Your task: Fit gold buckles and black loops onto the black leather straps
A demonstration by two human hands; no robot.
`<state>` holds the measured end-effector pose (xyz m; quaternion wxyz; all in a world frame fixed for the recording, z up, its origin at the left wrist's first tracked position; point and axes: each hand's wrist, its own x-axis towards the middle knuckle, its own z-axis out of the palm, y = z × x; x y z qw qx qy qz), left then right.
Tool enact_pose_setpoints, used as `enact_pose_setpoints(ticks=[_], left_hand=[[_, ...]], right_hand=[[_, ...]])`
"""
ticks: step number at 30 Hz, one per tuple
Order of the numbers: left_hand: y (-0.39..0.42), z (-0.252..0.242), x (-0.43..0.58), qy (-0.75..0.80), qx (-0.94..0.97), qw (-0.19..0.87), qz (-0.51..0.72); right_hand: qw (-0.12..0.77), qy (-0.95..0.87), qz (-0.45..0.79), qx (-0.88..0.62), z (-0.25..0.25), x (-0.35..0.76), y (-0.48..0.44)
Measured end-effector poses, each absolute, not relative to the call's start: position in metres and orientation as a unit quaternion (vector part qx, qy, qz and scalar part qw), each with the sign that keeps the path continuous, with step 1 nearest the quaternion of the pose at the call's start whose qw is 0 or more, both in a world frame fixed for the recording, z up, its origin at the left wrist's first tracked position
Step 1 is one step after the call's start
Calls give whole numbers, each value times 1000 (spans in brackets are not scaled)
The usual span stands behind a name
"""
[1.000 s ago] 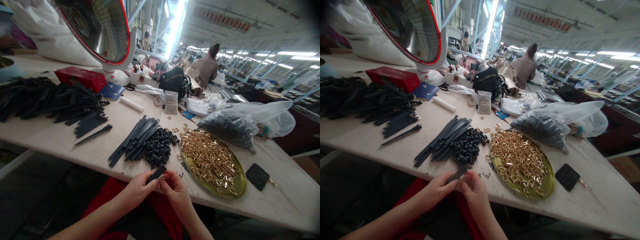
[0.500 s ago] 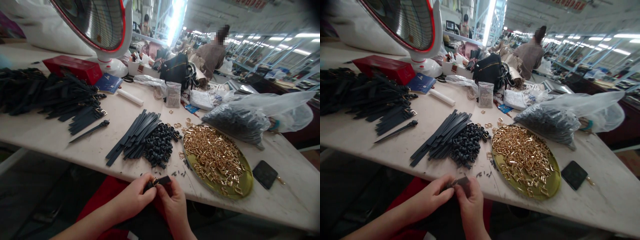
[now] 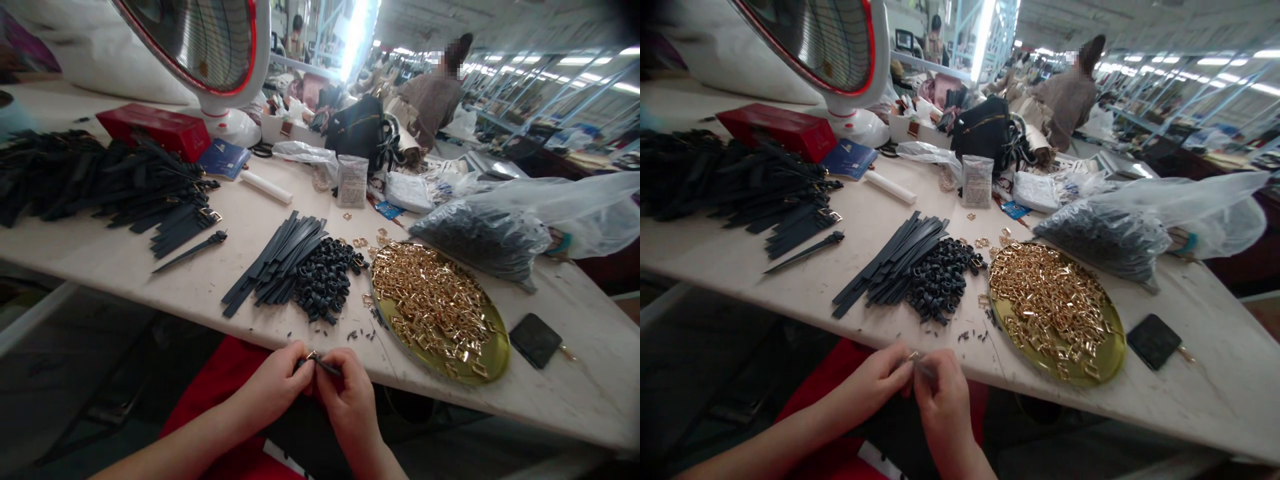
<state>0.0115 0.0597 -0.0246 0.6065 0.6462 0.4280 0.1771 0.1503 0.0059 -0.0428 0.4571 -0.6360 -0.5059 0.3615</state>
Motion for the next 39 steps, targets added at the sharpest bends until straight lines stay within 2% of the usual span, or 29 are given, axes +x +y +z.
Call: enact_pose_setpoints(ticks=[5, 8, 11, 13, 15, 17, 18, 20, 26, 29, 34, 39], left_hand=[[53, -22, 2, 396, 622, 663, 130], [54, -25, 2, 411, 600, 669, 152], [58, -24, 4, 405, 617, 656, 156], [61, -24, 5, 390, 654, 631, 149], [64, -27, 7, 391, 667, 617, 148], [67, -33, 9, 406, 650, 624, 153], [70, -37, 10, 411, 639, 631, 156], [74, -44, 13, 415, 618, 648, 163], [86, -52, 16, 425, 596, 659, 173], [87, -51, 16, 433, 598, 654, 165], [89, -47, 18, 439, 605, 634, 196], [94, -39, 25, 446, 612, 602, 254]], right_hand=[[455, -372, 571, -573, -37, 151, -1], [464, -384, 589, -540, -28, 150, -1], [406, -460, 594, -520, -22, 164, 11], [365, -521, 536, -556, -20, 186, 28], [336, -586, 352, -648, -20, 214, 50], [258, -639, 140, -711, -21, 240, 73], [230, -648, 92, -720, -21, 249, 83], [193, -662, 64, -721, -20, 256, 96], [159, -713, 127, -671, -25, 223, 104], [177, -701, 153, -674, -34, 210, 103], [338, -605, 266, -671, -43, 213, 102], [407, -521, 380, -647, -40, 212, 86]])
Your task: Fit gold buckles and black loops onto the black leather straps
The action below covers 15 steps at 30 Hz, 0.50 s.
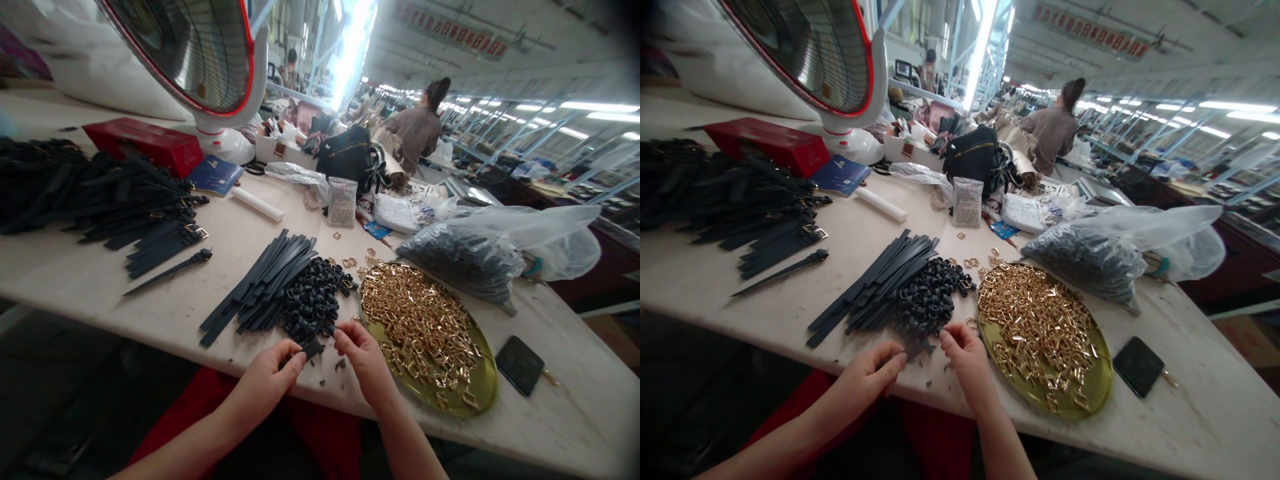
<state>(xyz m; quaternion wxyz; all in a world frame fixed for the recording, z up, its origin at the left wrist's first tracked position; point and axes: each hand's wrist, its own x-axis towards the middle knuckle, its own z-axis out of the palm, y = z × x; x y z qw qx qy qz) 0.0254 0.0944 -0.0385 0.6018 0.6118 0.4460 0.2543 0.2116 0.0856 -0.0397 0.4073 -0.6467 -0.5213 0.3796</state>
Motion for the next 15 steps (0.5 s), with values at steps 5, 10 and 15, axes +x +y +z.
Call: enact_pose_setpoints(ticks=[5, 10, 15], left_hand=[[91, -26, 29, 448, 692, 502, 262], [79, -21, 23, 440, 742, 457, 216], [71, -22, 21, 409, 709, 540, 196]], right_hand=[[506, -376, 542, -556, -36, 192, 63], [533, -383, 489, -575, -34, 174, 50], [526, -381, 522, -553, -31, 167, 41]])
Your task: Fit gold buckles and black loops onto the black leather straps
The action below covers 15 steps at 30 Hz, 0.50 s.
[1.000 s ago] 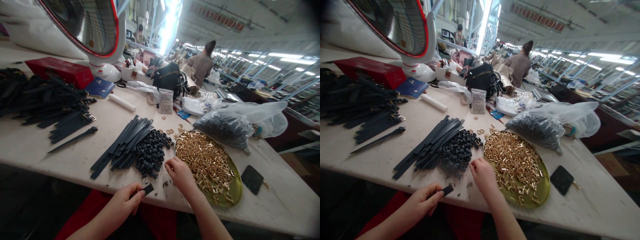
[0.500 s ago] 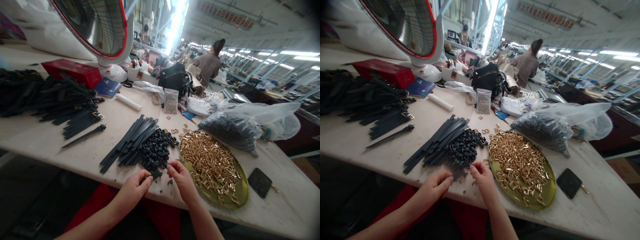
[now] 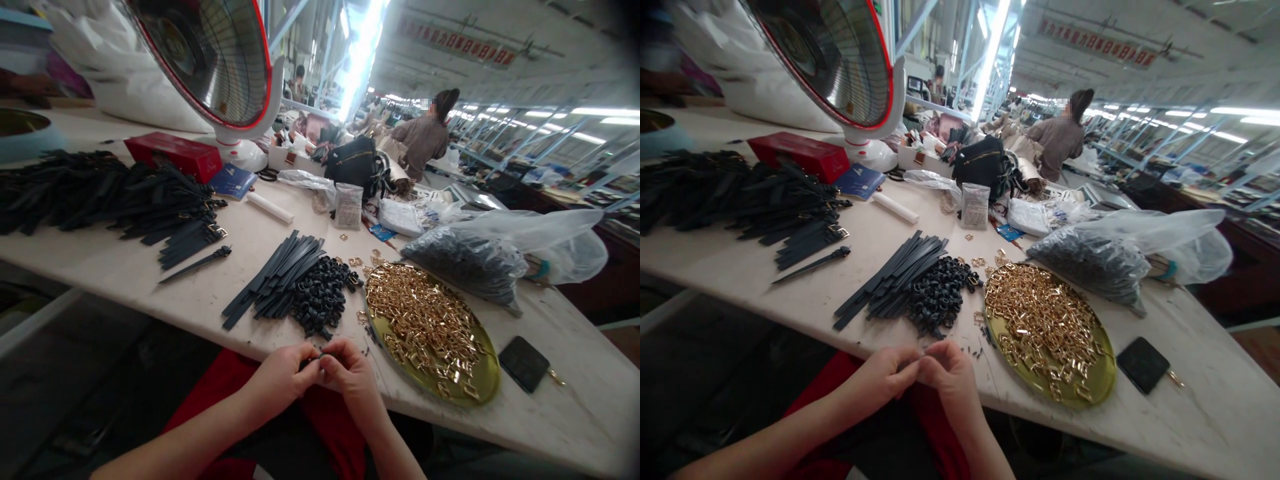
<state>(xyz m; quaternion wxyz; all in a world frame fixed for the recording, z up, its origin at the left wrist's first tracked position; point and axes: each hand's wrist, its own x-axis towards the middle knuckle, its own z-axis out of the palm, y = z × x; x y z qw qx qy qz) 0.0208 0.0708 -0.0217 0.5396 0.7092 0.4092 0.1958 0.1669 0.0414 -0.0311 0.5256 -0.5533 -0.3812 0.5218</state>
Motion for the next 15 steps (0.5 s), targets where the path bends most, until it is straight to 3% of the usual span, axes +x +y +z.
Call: enact_pose_setpoints(ticks=[6, 15], left_hand=[[63, -22, 19, 383, 662, 580, 279], [69, -33, 12, 402, 597, 652, 240]], right_hand=[[536, -343, 555, -536, -28, 163, 33], [506, -264, 693, -441, -32, 161, 24]])
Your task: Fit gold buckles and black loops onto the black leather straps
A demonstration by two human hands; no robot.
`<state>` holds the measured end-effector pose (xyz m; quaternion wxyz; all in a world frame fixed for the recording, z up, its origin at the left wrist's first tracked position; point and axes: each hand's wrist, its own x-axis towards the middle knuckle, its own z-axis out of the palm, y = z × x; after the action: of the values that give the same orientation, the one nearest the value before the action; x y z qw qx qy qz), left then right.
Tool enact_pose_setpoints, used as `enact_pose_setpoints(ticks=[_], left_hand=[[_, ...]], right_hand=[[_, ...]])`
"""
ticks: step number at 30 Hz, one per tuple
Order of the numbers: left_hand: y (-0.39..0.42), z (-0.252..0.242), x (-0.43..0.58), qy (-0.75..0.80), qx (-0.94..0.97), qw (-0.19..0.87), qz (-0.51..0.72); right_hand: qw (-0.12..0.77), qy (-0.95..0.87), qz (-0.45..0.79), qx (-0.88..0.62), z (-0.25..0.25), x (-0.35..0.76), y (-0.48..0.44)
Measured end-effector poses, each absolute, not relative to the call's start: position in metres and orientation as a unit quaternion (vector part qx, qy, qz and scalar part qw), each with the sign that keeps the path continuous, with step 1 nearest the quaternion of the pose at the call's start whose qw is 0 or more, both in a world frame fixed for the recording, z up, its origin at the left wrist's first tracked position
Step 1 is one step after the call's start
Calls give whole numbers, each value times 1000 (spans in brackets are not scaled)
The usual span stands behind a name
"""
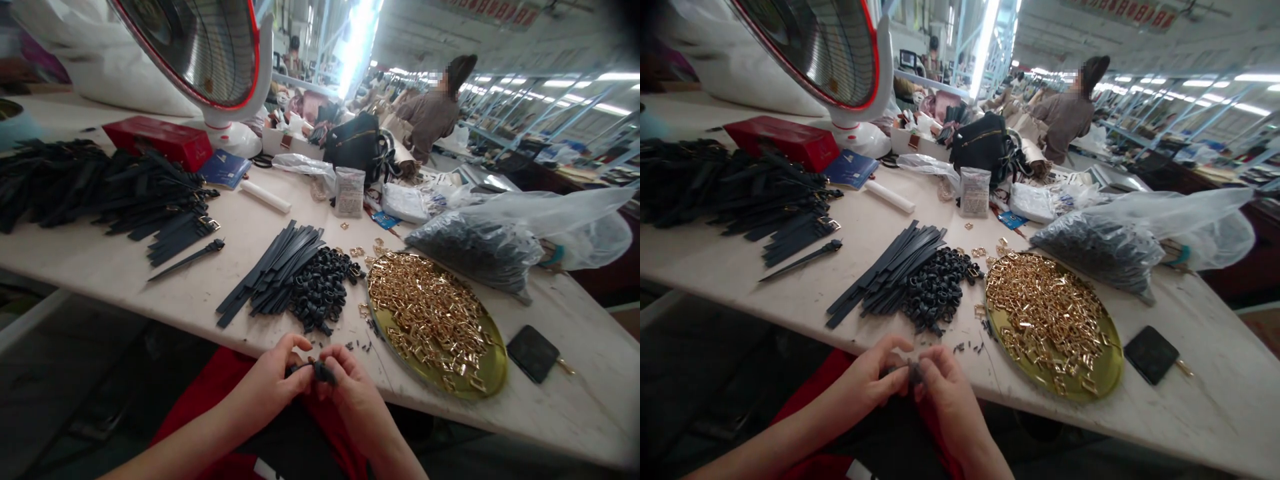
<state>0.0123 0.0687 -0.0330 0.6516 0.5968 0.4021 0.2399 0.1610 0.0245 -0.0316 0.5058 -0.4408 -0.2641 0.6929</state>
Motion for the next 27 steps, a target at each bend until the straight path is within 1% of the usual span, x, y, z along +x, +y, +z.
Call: enact_pose_setpoints(ticks=[2, 4, 6, 8, 10, 12, 15, 17, 18, 23, 27], left_hand=[[71, -32, 12, 428, 602, 639, 214], [74, -31, 10, 455, 630, 602, 182], [77, -31, 9, 480, 666, 550, 154], [77, -30, 8, 490, 678, 530, 141], [76, -28, 7, 473, 654, 573, 140], [73, -24, 6, 433, 605, 652, 145], [69, -17, 5, 384, 545, 727, 164], [67, -15, 3, 365, 531, 744, 178], [66, -15, 3, 356, 526, 750, 185], [57, -22, -1, 337, 499, 774, 198], [50, -24, -5, 341, 492, 783, 167]], right_hand=[[472, -253, 724, -435, -37, 162, 23], [448, -238, 749, -426, -42, 163, 22], [447, -220, 759, -419, -45, 163, 22], [461, -222, 751, -418, -45, 163, 22], [475, -241, 725, -437, -44, 163, 22], [481, -278, 666, -498, -43, 163, 22], [474, -372, 506, -617, -43, 163, 21], [455, -434, 411, -660, -44, 163, 19], [437, -462, 386, -668, -43, 163, 18], [321, -592, 374, -638, -33, 167, 13], [291, -628, 411, -594, -26, 168, 3]])
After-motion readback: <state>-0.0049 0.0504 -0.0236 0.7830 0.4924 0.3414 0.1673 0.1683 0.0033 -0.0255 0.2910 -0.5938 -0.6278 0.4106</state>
